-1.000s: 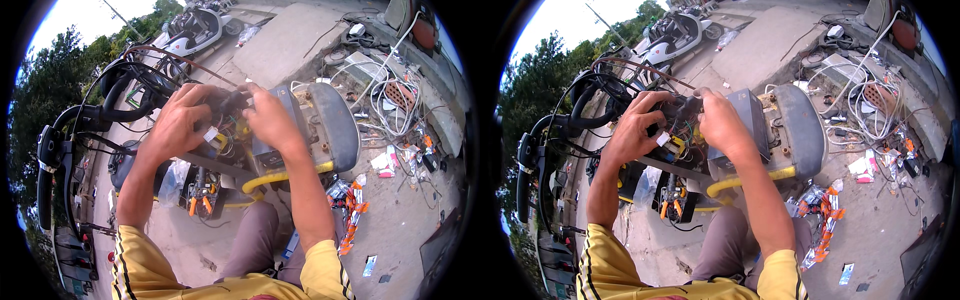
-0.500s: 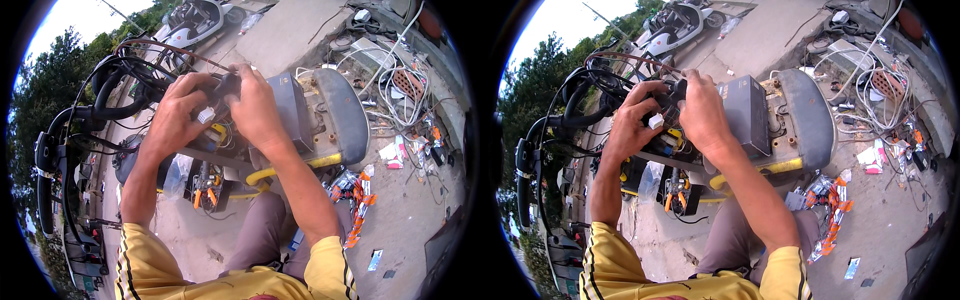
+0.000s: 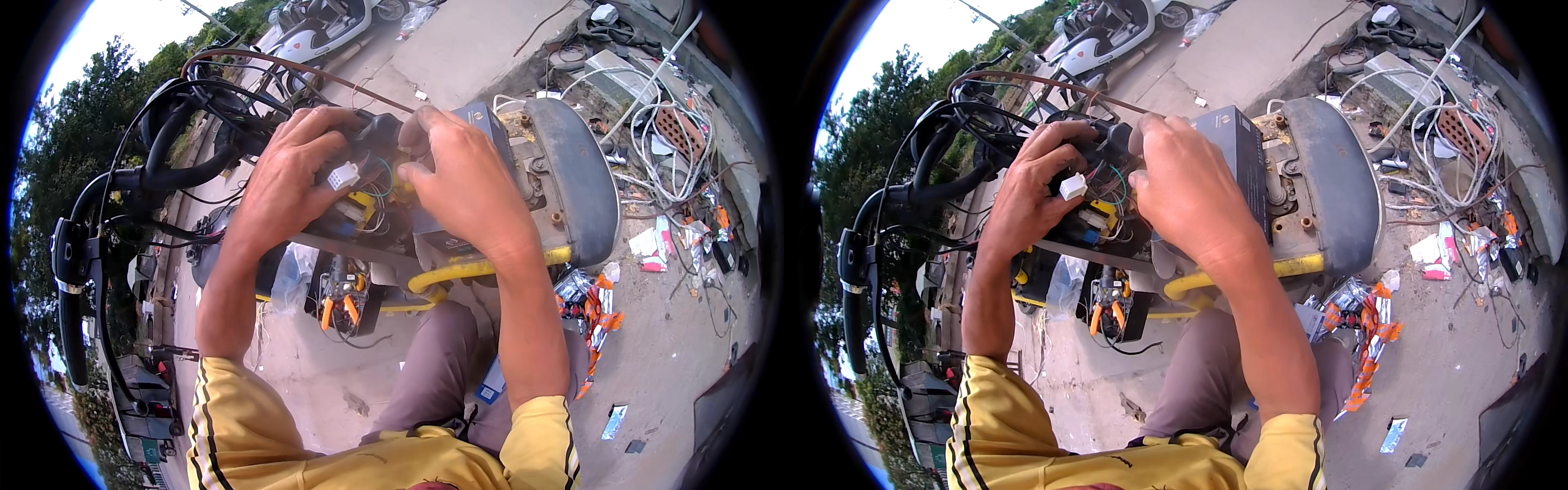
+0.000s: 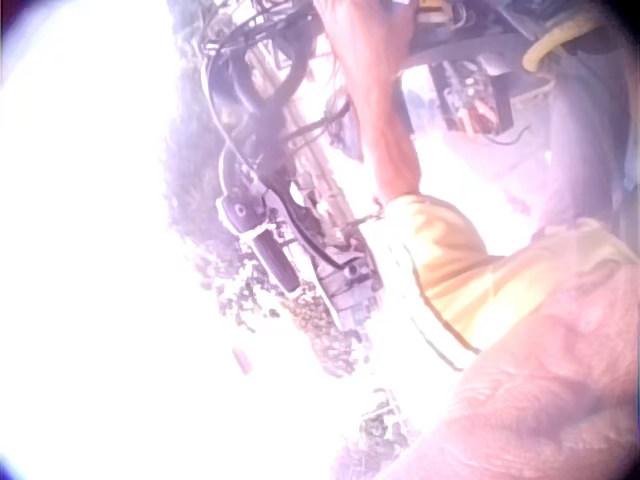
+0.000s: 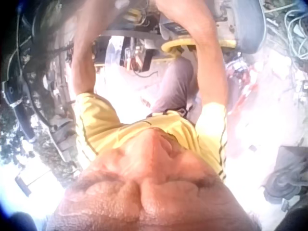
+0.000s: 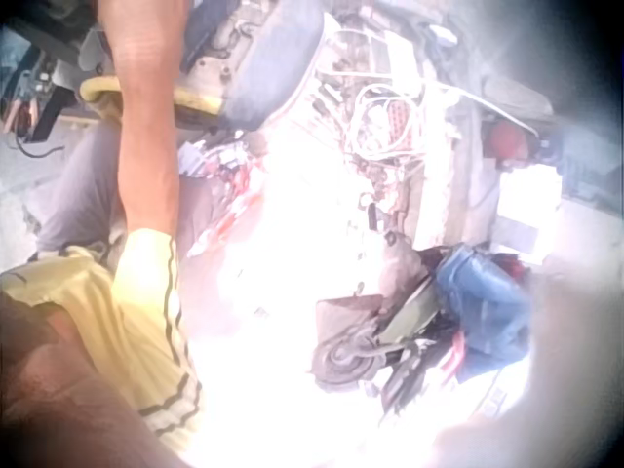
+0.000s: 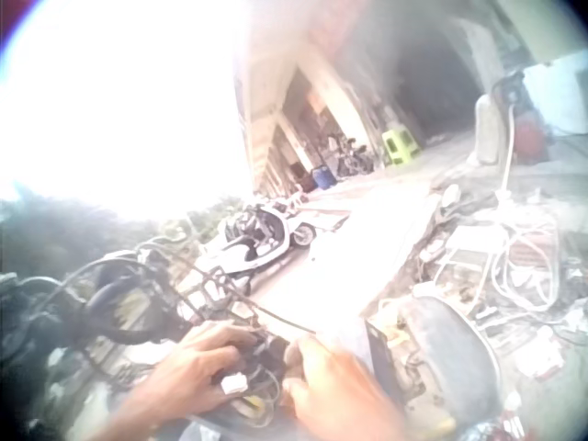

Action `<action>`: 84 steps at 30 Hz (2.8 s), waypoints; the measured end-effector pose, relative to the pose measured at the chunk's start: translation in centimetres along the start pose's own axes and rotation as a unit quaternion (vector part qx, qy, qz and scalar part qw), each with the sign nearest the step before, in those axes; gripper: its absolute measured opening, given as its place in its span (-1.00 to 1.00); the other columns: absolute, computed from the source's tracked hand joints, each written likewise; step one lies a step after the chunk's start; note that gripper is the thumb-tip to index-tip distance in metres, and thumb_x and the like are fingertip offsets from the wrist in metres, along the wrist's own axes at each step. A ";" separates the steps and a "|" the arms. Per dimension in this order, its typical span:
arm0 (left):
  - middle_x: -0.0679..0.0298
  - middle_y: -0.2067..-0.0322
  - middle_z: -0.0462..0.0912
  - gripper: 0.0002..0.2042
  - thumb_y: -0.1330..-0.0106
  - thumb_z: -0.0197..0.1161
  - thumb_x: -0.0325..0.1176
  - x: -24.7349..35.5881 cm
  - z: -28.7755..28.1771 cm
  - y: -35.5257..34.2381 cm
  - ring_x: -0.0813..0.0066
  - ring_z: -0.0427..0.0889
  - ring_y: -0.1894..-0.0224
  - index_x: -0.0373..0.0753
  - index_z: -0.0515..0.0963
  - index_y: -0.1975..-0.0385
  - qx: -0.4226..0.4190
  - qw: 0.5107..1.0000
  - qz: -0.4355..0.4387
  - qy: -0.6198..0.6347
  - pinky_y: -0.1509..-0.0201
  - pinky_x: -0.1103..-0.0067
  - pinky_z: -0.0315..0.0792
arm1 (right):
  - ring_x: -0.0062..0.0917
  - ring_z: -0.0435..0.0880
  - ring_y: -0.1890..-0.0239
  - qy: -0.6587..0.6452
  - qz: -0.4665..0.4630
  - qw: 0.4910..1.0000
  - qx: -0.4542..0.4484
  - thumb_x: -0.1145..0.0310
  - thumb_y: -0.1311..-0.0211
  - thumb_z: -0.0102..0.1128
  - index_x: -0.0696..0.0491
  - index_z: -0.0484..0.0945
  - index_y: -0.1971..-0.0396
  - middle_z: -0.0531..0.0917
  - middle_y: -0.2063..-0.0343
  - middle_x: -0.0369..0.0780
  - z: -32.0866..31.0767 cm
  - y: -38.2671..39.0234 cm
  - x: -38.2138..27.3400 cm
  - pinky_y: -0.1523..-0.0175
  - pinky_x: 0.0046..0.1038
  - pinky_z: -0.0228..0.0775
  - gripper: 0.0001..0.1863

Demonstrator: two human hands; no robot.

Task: The person repairs a scooter's electrical system by connecting wires and securing them with electrical tape. They use pliers to strip wire insulation and a screwdriver to tighten connections within the wiring harness.

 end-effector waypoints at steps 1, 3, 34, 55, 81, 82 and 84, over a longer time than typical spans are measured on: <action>0.16 -0.29 0.67 -0.70 -0.05 0.55 -0.55 -0.1 0.1 0.1 0.00 0.61 -0.34 -0.36 0.59 0.24 -0.001 1.000 -0.003 0.000 -0.44 0.24 0.49 | -0.09 0.85 0.00 -0.001 0.012 0.999 -0.036 0.49 -0.29 0.46 0.27 0.72 -0.11 0.79 -0.01 0.13 0.1 0.0 -0.2 -0.14 -0.15 0.63 -0.60; 0.16 -0.29 0.67 -0.70 -0.06 0.56 -0.53 -0.5 0.3 -0.1 -0.01 0.61 -0.34 -0.36 0.60 0.23 -0.001 1.000 -0.006 0.001 -0.43 0.23 0.49 | -0.03 0.83 -0.01 0.011 -0.034 0.998 -0.049 0.46 -0.31 0.45 0.26 0.74 -0.02 0.79 0.00 0.11 1.3 0.4 -0.1 -0.14 -0.13 0.62 -0.68; 0.22 -0.28 0.65 -0.78 -0.20 0.54 -0.37 -0.6 0.4 0.4 0.12 0.61 -0.30 -0.18 0.83 0.16 0.016 0.997 0.073 -0.016 -0.41 0.22 0.48 | 0.18 0.73 0.01 0.061 -0.064 0.996 -0.001 0.49 -0.18 0.44 0.28 0.69 0.12 0.71 0.09 0.08 4.6 1.2 0.1 -0.12 0.08 0.59 -0.72; 0.18 -0.39 0.63 -0.76 -0.32 0.53 -0.24 -0.2 0.5 0.2 0.11 0.63 -0.28 -0.33 0.81 0.29 0.004 0.998 0.043 -0.051 -0.38 0.24 0.52 | 0.08 0.73 0.00 0.143 -0.040 0.989 -0.004 0.41 -0.23 0.50 0.20 0.75 -0.03 0.67 0.09 0.02 3.0 1.9 0.2 -0.10 0.02 0.55 -0.62; 0.06 -0.50 0.42 -0.22 0.11 0.74 0.15 2.4 1.6 0.4 0.12 0.41 -0.55 -0.40 0.74 0.02 -0.106 0.981 0.017 -0.160 -0.73 -0.01 0.11 | 0.15 0.72 -0.05 0.123 -0.051 0.990 0.055 0.55 -0.23 0.37 0.23 0.71 0.14 0.65 0.05 0.10 3.7 0.9 1.6 -0.15 0.08 0.58 -0.79; 0.02 -0.52 0.40 -0.16 0.10 0.72 0.22 3.1 1.6 0.3 0.11 0.37 -0.59 -0.43 0.71 0.00 -0.121 0.978 -0.002 -0.168 -0.76 -0.05 0.03 | 0.19 0.69 -0.07 0.106 -0.039 0.992 0.049 0.54 -0.22 0.39 0.23 0.71 0.10 0.65 0.04 0.11 3.6 0.9 1.6 -0.17 0.10 0.55 -0.76; 0.02 -0.52 0.41 -0.18 0.08 0.72 0.20 3.8 2.7 0.4 0.09 0.38 -0.58 -0.43 0.70 0.01 -0.093 0.974 0.002 -0.207 -0.77 -0.06 0.01 | 0.20 0.68 -0.08 0.075 -0.052 0.994 0.066 0.53 -0.23 0.39 0.25 0.72 0.11 0.66 0.05 0.12 3.6 0.9 1.5 -0.18 0.10 0.54 -0.76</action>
Point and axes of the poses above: each hand's wrist, its own y-axis away from the middle knuckle, its own z-axis out of the palm, x = y × z, the point moved 5 cm from there along -y, towards the middle knuckle
